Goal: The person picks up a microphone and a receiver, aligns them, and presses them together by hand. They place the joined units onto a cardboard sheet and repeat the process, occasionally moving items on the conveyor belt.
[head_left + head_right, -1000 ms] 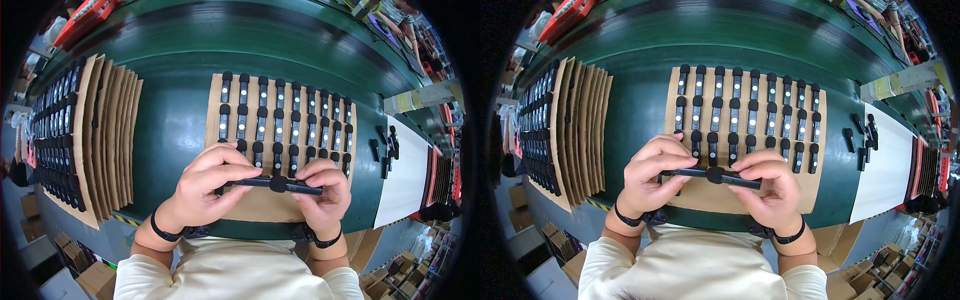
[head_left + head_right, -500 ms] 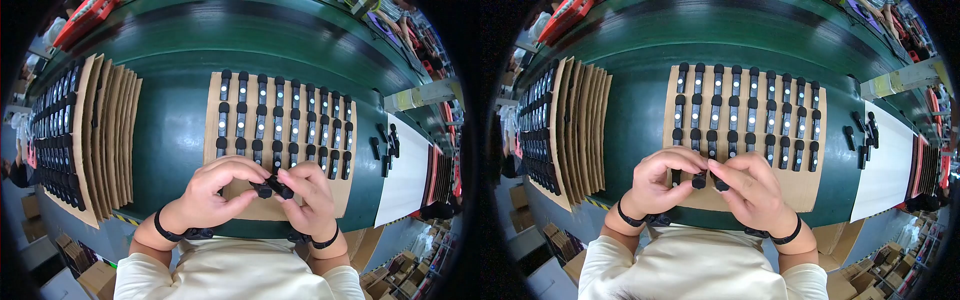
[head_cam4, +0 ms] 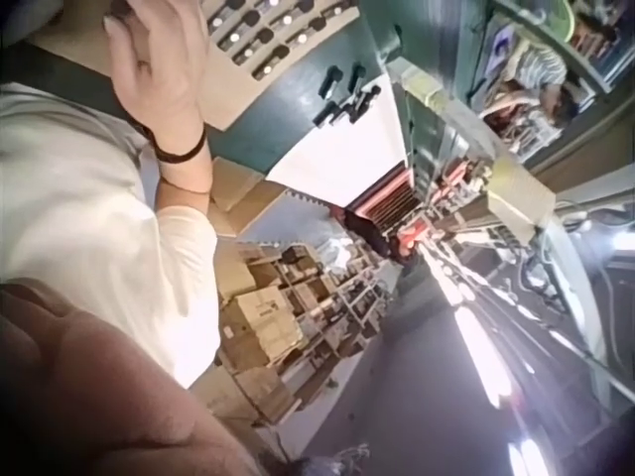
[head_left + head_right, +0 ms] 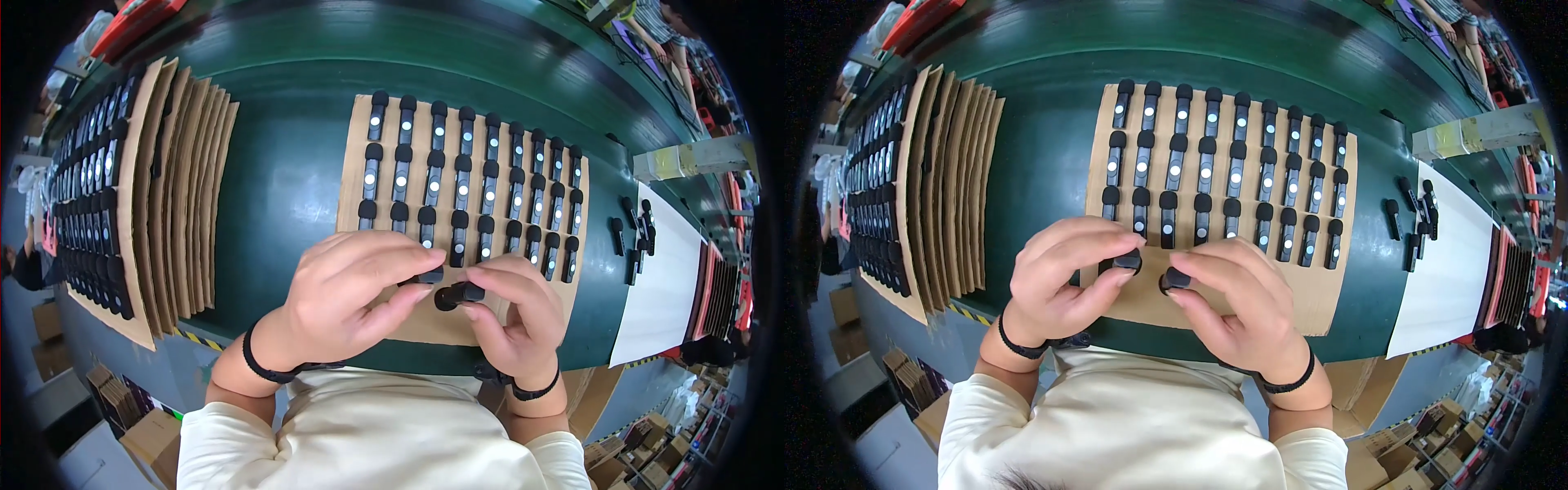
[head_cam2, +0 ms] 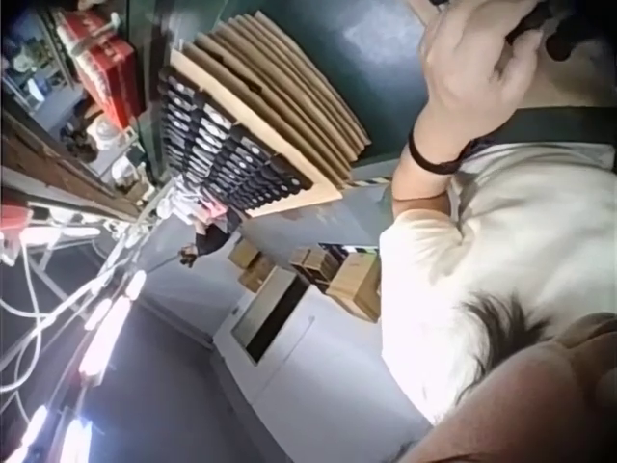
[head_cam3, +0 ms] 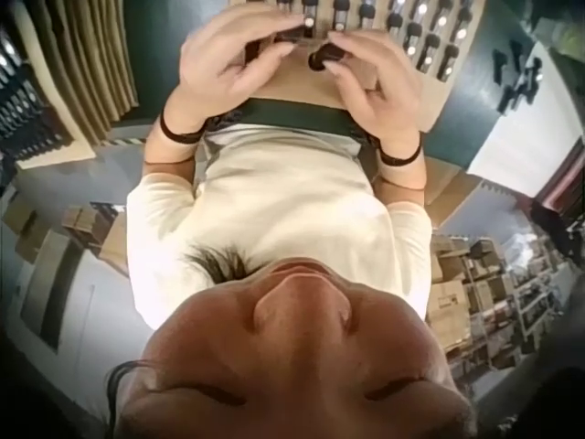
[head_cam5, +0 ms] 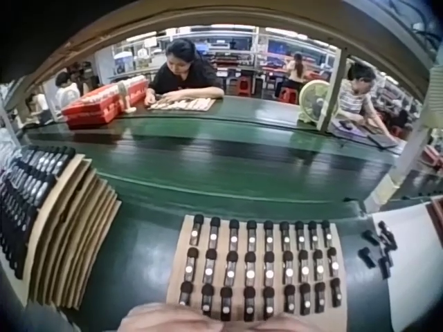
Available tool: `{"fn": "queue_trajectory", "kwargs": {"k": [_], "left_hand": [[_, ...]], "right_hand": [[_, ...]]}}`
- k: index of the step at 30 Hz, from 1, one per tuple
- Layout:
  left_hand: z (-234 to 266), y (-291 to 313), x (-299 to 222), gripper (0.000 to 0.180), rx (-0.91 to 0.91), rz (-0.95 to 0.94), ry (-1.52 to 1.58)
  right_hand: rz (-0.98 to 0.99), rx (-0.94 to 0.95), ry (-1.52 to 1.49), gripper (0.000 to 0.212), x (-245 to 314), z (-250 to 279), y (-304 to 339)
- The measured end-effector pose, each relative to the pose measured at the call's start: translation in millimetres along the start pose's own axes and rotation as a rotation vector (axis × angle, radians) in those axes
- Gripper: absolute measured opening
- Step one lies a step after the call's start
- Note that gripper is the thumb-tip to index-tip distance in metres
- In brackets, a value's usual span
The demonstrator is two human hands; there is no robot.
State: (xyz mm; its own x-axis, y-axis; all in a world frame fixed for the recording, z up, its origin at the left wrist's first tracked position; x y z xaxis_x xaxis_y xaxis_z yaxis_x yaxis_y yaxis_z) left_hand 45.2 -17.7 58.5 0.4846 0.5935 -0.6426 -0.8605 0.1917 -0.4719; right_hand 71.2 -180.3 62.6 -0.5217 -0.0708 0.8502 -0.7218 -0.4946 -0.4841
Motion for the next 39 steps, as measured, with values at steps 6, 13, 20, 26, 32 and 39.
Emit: {"fn": "queue_trajectory", "kwargs": {"k": [6,13,20,26,32,39], "left_hand": [[-2,33,-10,0.024,0.050,-0.087,-0.264],[-26,66,-19,0.016,0.113,-0.201,-0.487],[-45,84,-21,0.013,0.169,-0.298,-0.594],[-49,80,-15,0.012,0.176,-0.242,-0.630],[-51,74,-11,0.012,0.157,-0.215,-0.631],[-37,65,-12,0.016,0.229,-0.136,-0.463]], "right_hand": [[-0.077,0.139,0.093,0.034,-1,-12,22],[-0.034,0.257,0.337,0.025,-12,-40,53],[-0.012,0.396,0.466,0.028,-17,-60,71],[-0.054,0.388,0.477,0.028,-23,-62,66],[-0.080,0.361,0.508,0.028,-31,-57,68],[-0.137,0.308,0.518,0.035,-14,-15,42]]}}
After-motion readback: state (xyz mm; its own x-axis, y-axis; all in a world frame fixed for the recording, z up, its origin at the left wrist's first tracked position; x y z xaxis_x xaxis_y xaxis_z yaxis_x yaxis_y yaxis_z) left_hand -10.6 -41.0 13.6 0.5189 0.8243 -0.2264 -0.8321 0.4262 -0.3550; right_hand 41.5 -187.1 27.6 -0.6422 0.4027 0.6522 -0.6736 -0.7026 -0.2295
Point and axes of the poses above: each hand's wrist, its own y-axis away from the middle knuckle, its own z-axis out of the back of the hand, x = y × z, the point moved 8 cm from there along -y, towards the middle knuckle, and after that the axes turned 15 degrees about -y, right-handed, at the moved point
